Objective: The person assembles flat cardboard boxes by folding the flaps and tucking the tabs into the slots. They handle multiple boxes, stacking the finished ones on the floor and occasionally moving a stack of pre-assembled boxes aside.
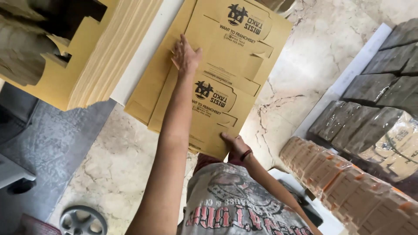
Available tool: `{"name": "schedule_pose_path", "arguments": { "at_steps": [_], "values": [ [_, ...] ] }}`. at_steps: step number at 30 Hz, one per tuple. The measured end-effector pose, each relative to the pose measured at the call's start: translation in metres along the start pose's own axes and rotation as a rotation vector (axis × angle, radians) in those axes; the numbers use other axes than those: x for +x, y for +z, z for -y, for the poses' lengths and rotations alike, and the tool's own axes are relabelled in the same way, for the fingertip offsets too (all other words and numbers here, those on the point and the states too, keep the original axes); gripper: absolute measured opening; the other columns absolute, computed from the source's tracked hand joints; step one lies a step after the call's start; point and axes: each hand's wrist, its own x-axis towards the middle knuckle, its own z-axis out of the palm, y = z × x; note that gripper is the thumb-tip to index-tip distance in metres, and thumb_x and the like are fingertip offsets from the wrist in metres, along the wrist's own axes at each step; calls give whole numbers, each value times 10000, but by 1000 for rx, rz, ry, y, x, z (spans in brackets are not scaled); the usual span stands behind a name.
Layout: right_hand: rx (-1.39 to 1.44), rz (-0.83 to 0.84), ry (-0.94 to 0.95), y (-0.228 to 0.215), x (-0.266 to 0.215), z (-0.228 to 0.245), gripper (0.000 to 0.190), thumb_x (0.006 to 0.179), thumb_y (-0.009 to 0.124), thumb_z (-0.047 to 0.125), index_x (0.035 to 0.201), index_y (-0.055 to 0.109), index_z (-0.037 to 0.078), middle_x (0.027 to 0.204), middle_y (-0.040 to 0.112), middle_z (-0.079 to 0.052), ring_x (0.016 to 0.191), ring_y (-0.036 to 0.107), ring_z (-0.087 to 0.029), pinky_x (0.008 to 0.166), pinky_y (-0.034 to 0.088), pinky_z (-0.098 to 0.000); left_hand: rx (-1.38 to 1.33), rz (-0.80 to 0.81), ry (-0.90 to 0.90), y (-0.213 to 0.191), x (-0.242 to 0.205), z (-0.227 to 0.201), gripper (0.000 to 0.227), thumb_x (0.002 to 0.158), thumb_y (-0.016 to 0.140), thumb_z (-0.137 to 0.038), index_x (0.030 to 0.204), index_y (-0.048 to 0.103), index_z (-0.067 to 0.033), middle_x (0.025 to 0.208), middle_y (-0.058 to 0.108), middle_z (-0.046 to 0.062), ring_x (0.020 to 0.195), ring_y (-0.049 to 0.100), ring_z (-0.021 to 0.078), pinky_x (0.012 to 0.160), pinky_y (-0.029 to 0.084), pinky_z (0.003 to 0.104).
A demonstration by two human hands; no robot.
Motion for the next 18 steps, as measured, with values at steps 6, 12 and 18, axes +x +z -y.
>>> {"name": "schedule_pose_path", "arguments": {
  "at_steps": [6, 12, 18],
  "values": [
    [81, -106, -86, -31, -14, -17, 488, 729, 944, 86, 1140, 707, -28, 978, 734, -190, 922, 712, -334, 861, 565, -546, -443, 421, 53, -25, 25, -4, 833, 665, 901, -506, 1325, 633, -73, 1157, 700, 201, 1079, 681, 401, 858, 554, 523],
    [-213, -143, -242, -139, 29, -27, 518, 744, 964, 211, 1155, 731, -1, 1013, 739, -182, 945, 698, -331, 823, 568, -543, -990, 515, 254, 21, -26, -44, 607, 659, 915, -332, 1108, 703, 16, 895, 696, 200, 880, 697, 373, 771, 542, 436],
    [-574, -145, -410, -191, -31, 46, 474, 836, 861, 122, 1268, 723, -19, 1196, 728, -239, 1076, 688, -358, 966, 531, -559, -873, 326, 460, 39, -87, -88, 395, 810, 791, -385, 956, 753, -20, 843, 710, 180, 852, 713, 336, 726, 530, 407]
  ]
}}
